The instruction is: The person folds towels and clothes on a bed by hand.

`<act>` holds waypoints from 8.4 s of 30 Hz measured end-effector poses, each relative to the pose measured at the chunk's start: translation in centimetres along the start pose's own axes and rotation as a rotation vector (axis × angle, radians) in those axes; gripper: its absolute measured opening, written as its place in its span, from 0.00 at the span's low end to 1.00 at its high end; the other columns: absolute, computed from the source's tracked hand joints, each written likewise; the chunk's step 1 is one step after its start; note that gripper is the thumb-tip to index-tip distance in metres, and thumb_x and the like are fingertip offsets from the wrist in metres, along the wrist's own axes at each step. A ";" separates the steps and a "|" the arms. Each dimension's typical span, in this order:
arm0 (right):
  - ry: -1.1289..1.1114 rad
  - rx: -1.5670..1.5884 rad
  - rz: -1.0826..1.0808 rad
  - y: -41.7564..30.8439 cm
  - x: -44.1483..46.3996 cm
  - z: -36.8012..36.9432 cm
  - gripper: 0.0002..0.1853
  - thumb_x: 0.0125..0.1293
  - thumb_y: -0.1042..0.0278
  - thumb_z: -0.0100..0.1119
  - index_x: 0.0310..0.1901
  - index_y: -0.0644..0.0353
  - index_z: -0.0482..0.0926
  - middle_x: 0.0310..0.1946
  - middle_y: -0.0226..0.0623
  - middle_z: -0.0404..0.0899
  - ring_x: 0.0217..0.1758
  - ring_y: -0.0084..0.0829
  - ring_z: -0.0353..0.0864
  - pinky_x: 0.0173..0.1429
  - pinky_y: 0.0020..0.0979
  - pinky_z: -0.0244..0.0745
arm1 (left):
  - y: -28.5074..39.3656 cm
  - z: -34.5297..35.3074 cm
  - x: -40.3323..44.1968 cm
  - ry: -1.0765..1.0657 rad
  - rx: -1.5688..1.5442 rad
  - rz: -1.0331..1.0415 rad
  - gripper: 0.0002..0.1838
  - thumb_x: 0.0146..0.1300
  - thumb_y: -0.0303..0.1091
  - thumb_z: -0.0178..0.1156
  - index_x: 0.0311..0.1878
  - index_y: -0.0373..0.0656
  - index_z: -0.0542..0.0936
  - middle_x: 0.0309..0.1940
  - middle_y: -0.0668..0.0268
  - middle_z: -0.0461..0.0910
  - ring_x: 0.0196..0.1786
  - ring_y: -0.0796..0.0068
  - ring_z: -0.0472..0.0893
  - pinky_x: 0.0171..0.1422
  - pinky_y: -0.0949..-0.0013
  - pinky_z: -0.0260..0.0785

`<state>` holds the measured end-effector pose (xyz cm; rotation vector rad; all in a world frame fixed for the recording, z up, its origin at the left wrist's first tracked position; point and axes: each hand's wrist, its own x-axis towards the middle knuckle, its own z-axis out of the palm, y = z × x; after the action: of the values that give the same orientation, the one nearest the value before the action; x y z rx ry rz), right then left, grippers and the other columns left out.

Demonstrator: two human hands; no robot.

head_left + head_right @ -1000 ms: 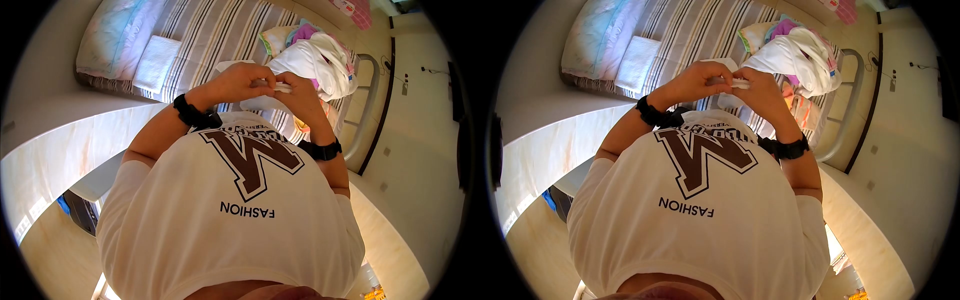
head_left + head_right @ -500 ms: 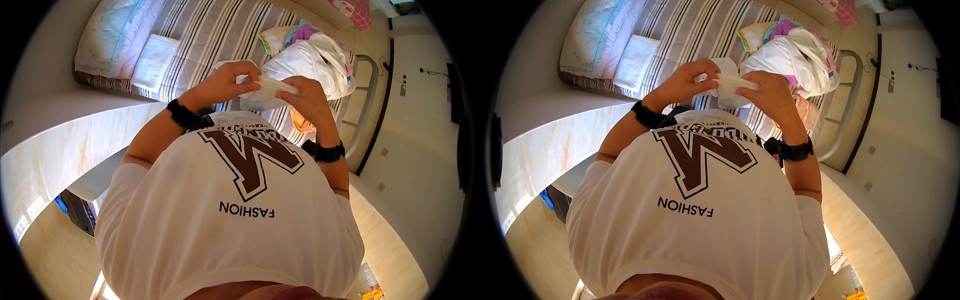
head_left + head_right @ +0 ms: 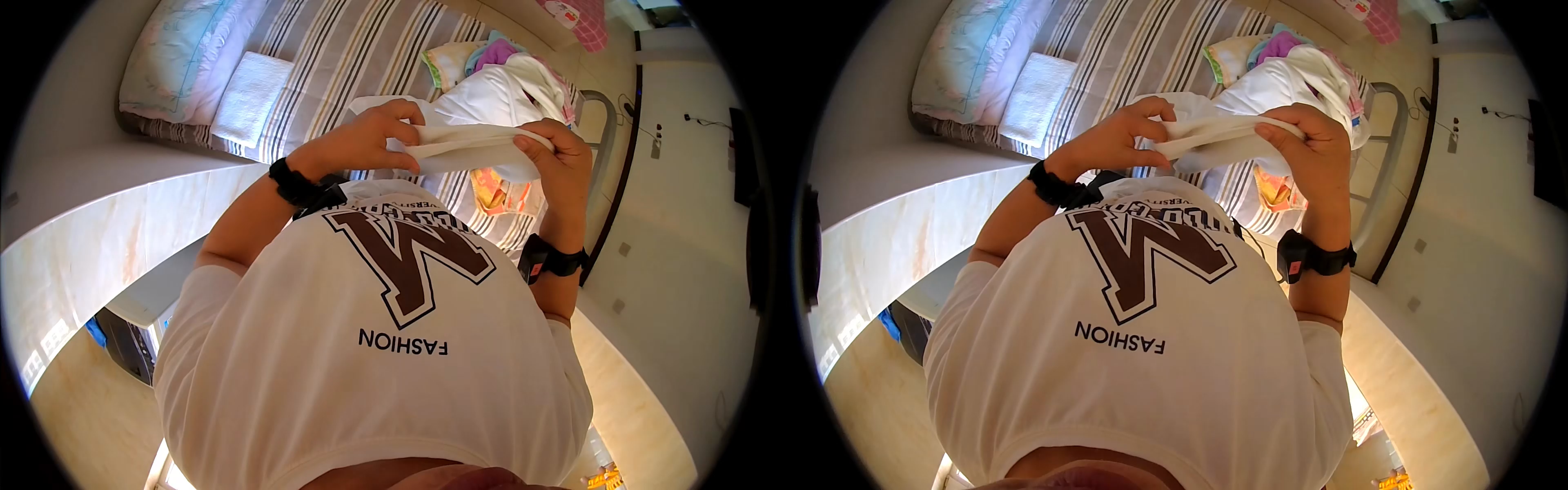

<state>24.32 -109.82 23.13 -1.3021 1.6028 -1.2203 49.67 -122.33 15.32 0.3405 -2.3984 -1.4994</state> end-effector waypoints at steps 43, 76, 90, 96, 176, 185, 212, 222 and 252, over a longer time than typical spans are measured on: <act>1.138 -0.033 0.000 -0.7 -1.7 -11.2 0.05 0.58 0.75 0.66 0.35 0.66 0.81 0.34 0.38 0.81 0.37 0.30 0.79 0.42 0.31 0.78 | -4.9 -3.4 -6.4 -0.155 0.079 -0.443 0.15 0.52 0.40 0.68 0.34 0.37 0.80 0.28 0.58 0.76 0.35 0.58 0.77 0.40 0.61 0.68; 0.385 -0.060 -0.549 -6.1 -6.1 -11.5 0.03 0.59 0.74 0.63 0.32 0.64 0.79 0.22 0.27 0.67 0.24 0.23 0.62 0.30 0.24 0.60 | -10.4 2.6 -3.4 -0.587 -0.171 -0.250 0.09 0.56 0.32 0.53 0.27 0.35 0.73 0.38 0.60 0.71 0.41 0.63 0.72 0.49 0.64 0.65; 0.855 -0.154 0.018 2.1 -6.5 -15.4 0.07 0.57 0.73 0.70 0.35 0.65 0.83 0.32 0.33 0.82 0.35 0.25 0.78 0.43 0.25 0.75 | -12.7 -0.8 -10.4 0.062 0.081 -0.727 0.15 0.60 0.41 0.63 0.43 0.41 0.83 0.35 0.58 0.81 0.39 0.64 0.79 0.46 0.66 0.71; 0.854 -0.242 0.014 1.9 -5.3 -14.4 0.06 0.57 0.75 0.68 0.35 0.65 0.82 0.32 0.34 0.82 0.35 0.24 0.79 0.43 0.24 0.75 | -11.4 -5.4 -8.7 0.541 0.134 -0.581 0.11 0.62 0.34 0.62 0.45 0.40 0.83 0.35 0.61 0.82 0.38 0.73 0.79 0.47 0.72 0.70; 0.111 -0.788 0.058 11.0 -4.2 -15.7 0.09 0.50 0.80 0.63 0.35 0.67 0.79 0.30 0.42 0.76 0.33 0.39 0.78 0.40 0.31 0.70 | -2.4 -20.5 -11.1 1.065 -0.274 -0.093 0.06 0.69 0.28 0.52 0.44 0.37 0.74 0.40 0.64 0.79 0.46 0.74 0.77 0.58 0.68 0.67; 0.308 0.004 0.162 11.8 -5.2 -17.8 0.10 0.54 0.81 0.64 0.40 0.62 0.78 0.36 0.29 0.80 0.38 0.21 0.76 0.44 0.21 0.70 | -4.7 -24.2 -14.8 1.132 -0.359 -0.105 0.05 0.70 0.30 0.50 0.43 0.41 0.73 0.35 0.70 0.74 0.39 0.80 0.74 0.45 0.75 0.68; 0.021 0.277 -0.082 3.2 1.5 5.0 0.15 0.51 0.75 0.69 0.42 0.60 0.78 0.35 0.28 0.78 0.33 0.18 0.74 0.38 0.21 0.71 | 6.1 -2.3 3.8 0.077 -0.298 -0.392 0.10 0.65 0.31 0.60 0.46 0.38 0.78 0.36 0.69 0.80 0.38 0.85 0.76 0.42 0.80 0.69; -0.106 0.251 -0.017 3.5 1.0 5.5 0.12 0.52 0.75 0.69 0.38 0.60 0.78 0.33 0.27 0.76 0.35 0.20 0.73 0.43 0.23 0.71 | 5.5 -1.3 3.7 0.126 -0.381 -0.321 0.08 0.67 0.29 0.57 0.46 0.39 0.76 0.37 0.70 0.79 0.39 0.85 0.76 0.43 0.79 0.69; -0.103 0.572 0.051 4.9 1.6 4.9 0.08 0.57 0.82 0.62 0.38 0.64 0.80 0.33 0.28 0.79 0.38 0.19 0.76 0.46 0.20 0.71 | 4.4 -1.4 4.0 0.117 -0.540 -0.380 0.12 0.67 0.30 0.57 0.51 0.37 0.76 0.38 0.69 0.80 0.40 0.84 0.77 0.45 0.79 0.70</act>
<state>27.17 -112.25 17.01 -0.9310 1.0890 -1.4170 46.29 -123.05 20.33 0.7545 -1.8069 -2.1410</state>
